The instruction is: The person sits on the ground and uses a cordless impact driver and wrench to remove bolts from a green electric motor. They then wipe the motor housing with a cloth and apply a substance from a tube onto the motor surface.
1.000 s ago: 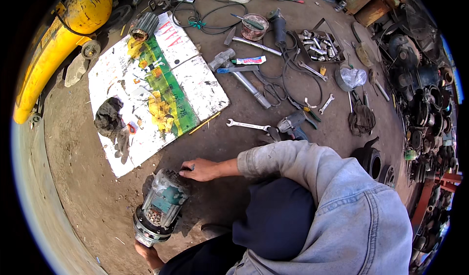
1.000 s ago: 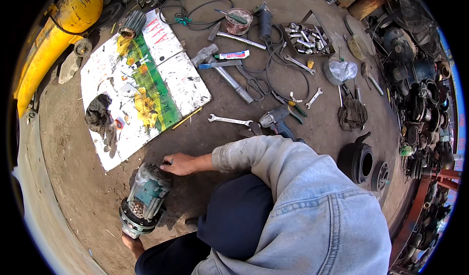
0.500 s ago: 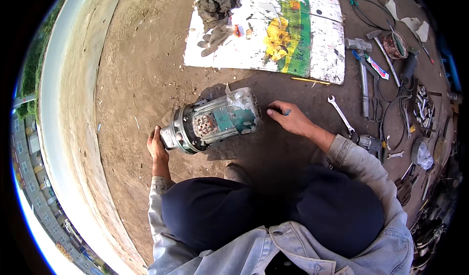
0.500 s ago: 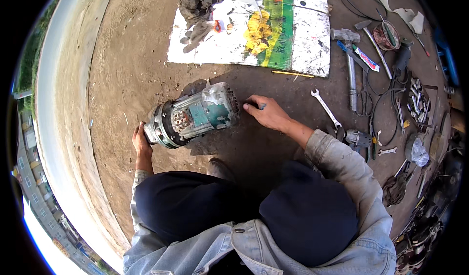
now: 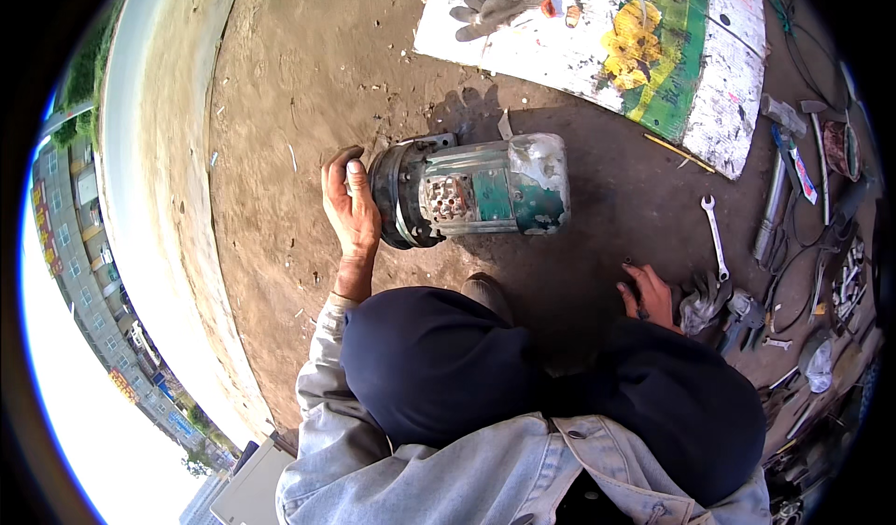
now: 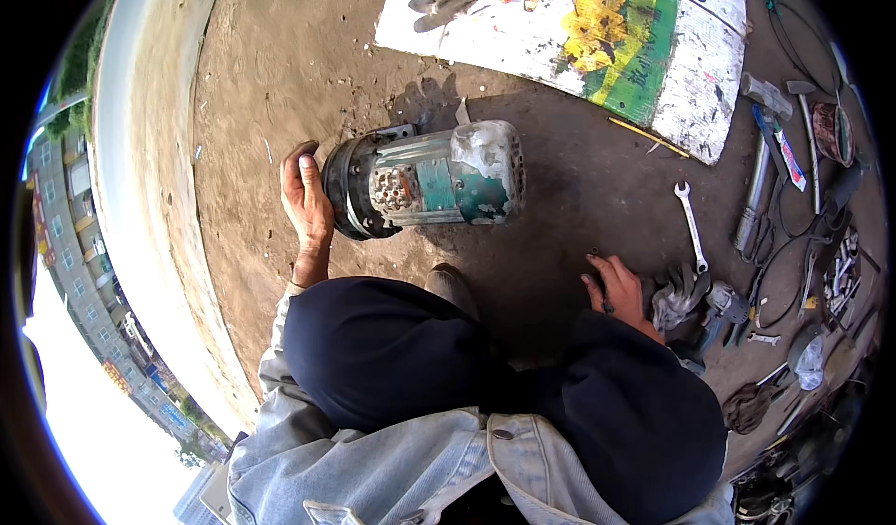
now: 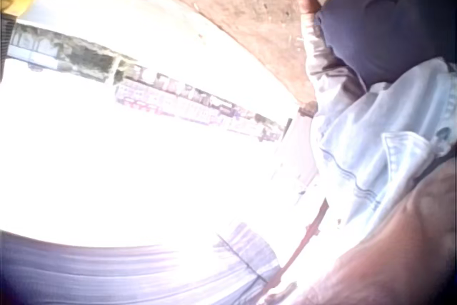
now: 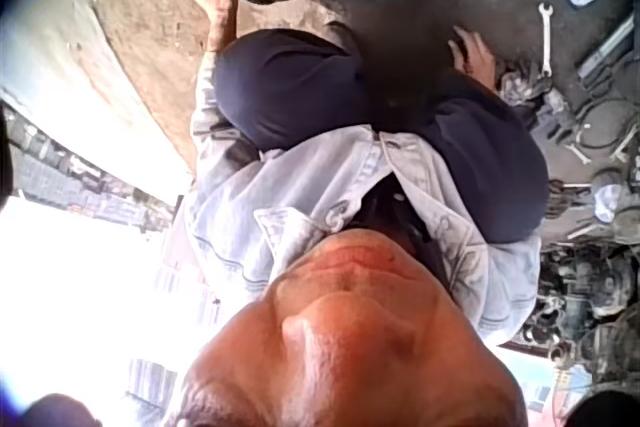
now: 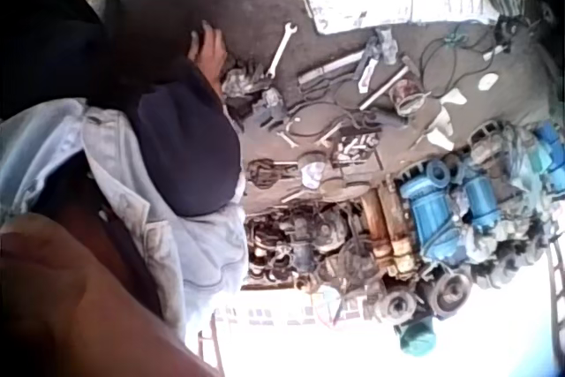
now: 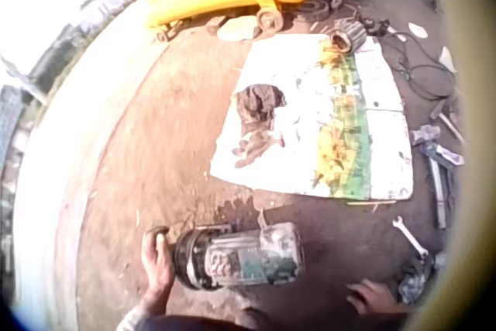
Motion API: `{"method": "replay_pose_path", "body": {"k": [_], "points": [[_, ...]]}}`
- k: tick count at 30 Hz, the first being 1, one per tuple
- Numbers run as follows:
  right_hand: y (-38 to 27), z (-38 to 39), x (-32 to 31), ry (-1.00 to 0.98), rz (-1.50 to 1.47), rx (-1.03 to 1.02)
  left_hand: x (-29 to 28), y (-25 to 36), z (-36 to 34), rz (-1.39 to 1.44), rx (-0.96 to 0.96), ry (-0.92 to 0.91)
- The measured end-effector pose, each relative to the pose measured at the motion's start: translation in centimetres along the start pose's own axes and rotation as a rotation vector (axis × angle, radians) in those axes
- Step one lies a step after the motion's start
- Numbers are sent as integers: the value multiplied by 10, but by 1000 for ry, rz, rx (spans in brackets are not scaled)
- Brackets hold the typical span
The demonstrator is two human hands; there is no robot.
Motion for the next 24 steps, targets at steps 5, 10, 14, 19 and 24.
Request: {"method": "replay_pose_path", "body": {"k": [5,10,14,19,24], "points": [[-9,-5,4,17,72,-62,14,4,-4,-39,73,-103],[-4,-8,14,-53,129,-70,17,15,-10,-83,125,-160],[0,-12,19,-57,153,-89,14,8,-5,-123,71,-239],[4,-14,27,-76,195,-116,17,-4,-2,-109,3,-246],[8,-17,34,-101,299,-82,1,-22,-2,-64,-219,-237]]}}
Point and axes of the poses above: each hand's wrist, its own z-axis away from the middle knuckle, its own x-axis out of the palm, y = z × x, the point moved 10 cm from there along -z, towards the middle knuckle, and after that the axes turned 10 degrees about x, right-handed, at the moved point
